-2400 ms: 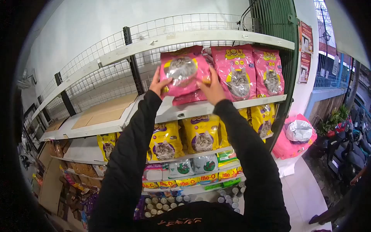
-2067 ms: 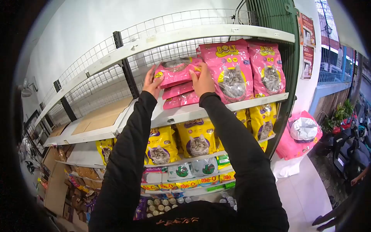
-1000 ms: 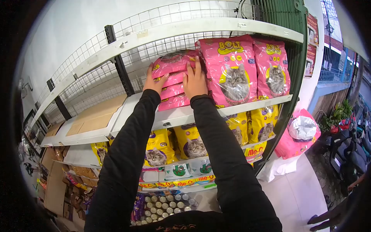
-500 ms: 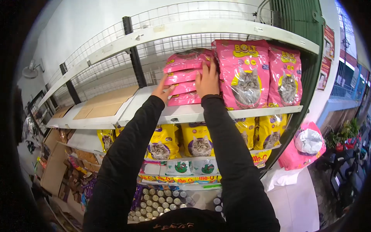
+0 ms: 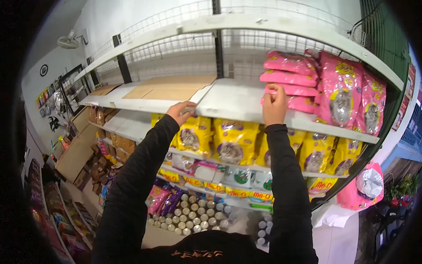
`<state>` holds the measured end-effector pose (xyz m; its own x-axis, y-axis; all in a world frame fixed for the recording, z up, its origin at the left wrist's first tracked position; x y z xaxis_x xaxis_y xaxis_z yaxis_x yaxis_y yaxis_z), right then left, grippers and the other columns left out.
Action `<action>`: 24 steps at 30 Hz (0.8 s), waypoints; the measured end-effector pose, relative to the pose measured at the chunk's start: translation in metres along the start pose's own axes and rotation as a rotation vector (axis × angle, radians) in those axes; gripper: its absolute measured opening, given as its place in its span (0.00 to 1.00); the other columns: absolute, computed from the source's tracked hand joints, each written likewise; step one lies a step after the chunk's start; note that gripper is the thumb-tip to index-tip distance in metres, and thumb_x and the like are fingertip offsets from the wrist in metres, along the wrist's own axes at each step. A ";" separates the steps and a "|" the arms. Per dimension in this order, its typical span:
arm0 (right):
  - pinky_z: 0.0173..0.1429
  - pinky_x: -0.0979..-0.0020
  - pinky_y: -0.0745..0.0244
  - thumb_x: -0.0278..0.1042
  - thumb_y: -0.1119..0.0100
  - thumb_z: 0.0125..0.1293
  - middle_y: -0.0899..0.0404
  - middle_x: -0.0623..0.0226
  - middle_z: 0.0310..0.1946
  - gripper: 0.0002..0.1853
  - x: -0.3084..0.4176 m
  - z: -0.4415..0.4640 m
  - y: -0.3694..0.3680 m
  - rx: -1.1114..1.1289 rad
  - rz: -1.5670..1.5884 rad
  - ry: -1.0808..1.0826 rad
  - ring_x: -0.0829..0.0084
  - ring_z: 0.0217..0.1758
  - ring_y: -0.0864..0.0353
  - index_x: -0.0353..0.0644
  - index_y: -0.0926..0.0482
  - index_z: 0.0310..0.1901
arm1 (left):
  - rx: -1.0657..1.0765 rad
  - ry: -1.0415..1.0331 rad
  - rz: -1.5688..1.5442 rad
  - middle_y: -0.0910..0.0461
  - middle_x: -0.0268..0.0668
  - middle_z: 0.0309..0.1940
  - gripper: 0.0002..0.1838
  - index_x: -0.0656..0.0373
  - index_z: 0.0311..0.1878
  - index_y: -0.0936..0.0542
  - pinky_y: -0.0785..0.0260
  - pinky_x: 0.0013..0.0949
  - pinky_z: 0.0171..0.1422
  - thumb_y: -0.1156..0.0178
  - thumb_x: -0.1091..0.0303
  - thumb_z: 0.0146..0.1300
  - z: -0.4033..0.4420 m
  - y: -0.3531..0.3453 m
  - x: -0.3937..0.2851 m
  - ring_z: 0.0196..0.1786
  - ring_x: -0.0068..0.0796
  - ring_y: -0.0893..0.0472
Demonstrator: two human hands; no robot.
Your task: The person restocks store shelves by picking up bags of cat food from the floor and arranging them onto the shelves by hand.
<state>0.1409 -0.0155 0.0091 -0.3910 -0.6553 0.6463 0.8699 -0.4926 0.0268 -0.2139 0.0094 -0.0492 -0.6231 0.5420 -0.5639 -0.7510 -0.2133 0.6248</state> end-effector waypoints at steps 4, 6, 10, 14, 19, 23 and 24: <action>0.29 0.81 0.34 0.26 0.48 0.61 0.29 0.72 0.31 0.07 0.028 -0.082 -0.088 0.095 0.202 0.003 0.85 0.22 0.34 0.40 0.30 0.42 | -0.204 -0.519 0.314 0.20 0.42 0.36 0.13 0.58 0.44 0.22 0.28 0.32 0.43 0.42 0.67 0.55 -0.077 0.062 -0.046 0.36 0.35 0.19; 0.27 0.81 0.37 0.26 0.48 0.61 0.28 0.71 0.30 0.07 0.032 -0.122 -0.132 0.131 0.347 -0.110 0.85 0.22 0.33 0.39 0.30 0.41 | -0.161 -0.332 0.143 0.19 0.40 0.35 0.12 0.58 0.44 0.22 0.29 0.30 0.43 0.42 0.68 0.56 -0.103 0.090 -0.008 0.37 0.31 0.20; 0.26 0.81 0.38 0.27 0.47 0.61 0.28 0.71 0.31 0.07 0.043 -0.214 -0.207 0.261 0.377 -0.280 0.86 0.21 0.33 0.38 0.30 0.40 | 0.005 0.092 -0.170 0.20 0.35 0.37 0.10 0.59 0.44 0.22 0.31 0.26 0.46 0.43 0.69 0.59 -0.166 0.115 0.088 0.39 0.21 0.23; 0.28 0.82 0.35 0.28 0.48 0.62 0.27 0.72 0.32 0.08 0.038 -0.277 -0.249 0.452 0.295 -0.372 0.85 0.25 0.31 0.40 0.30 0.42 | 0.104 0.272 -0.317 0.21 0.31 0.38 0.09 0.59 0.44 0.22 0.33 0.23 0.46 0.44 0.70 0.61 -0.204 0.110 0.152 0.39 0.17 0.25; 0.31 0.80 0.34 0.28 0.50 0.62 0.25 0.72 0.33 0.07 -0.001 -0.348 -0.261 0.604 0.366 -0.553 0.85 0.26 0.30 0.42 0.29 0.43 | 0.077 0.340 -0.530 0.21 0.30 0.36 0.09 0.59 0.44 0.22 0.32 0.24 0.44 0.45 0.70 0.62 -0.268 0.099 0.203 0.37 0.17 0.25; 0.29 0.80 0.33 0.27 0.50 0.60 0.25 0.70 0.35 0.08 -0.039 -0.383 -0.265 0.624 0.364 -0.763 0.82 0.28 0.28 0.41 0.28 0.41 | -0.041 0.580 -0.624 0.22 0.30 0.35 0.08 0.60 0.43 0.23 0.31 0.24 0.42 0.46 0.71 0.62 -0.332 0.083 0.248 0.36 0.18 0.24; 0.29 0.80 0.33 0.27 0.50 0.60 0.25 0.70 0.35 0.08 -0.048 -0.391 -0.272 0.635 0.380 -0.775 0.82 0.28 0.28 0.41 0.28 0.41 | -0.046 0.597 -0.609 0.22 0.30 0.35 0.08 0.60 0.43 0.23 0.31 0.24 0.42 0.46 0.71 0.62 -0.344 0.077 0.257 0.36 0.18 0.24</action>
<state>-0.1946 -0.0741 -0.3269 0.0420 -0.0509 0.9978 0.9789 0.2018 -0.0309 -0.5071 -0.1473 -0.3313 -0.1090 0.0567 -0.9924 -0.9924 -0.0636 0.1053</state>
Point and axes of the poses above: each hand's wrist, its own z-axis towards the middle knuckle, its own y-axis out of the back of the hand, x = y × z, the point moved 10 cm from there along z, towards the middle knuckle
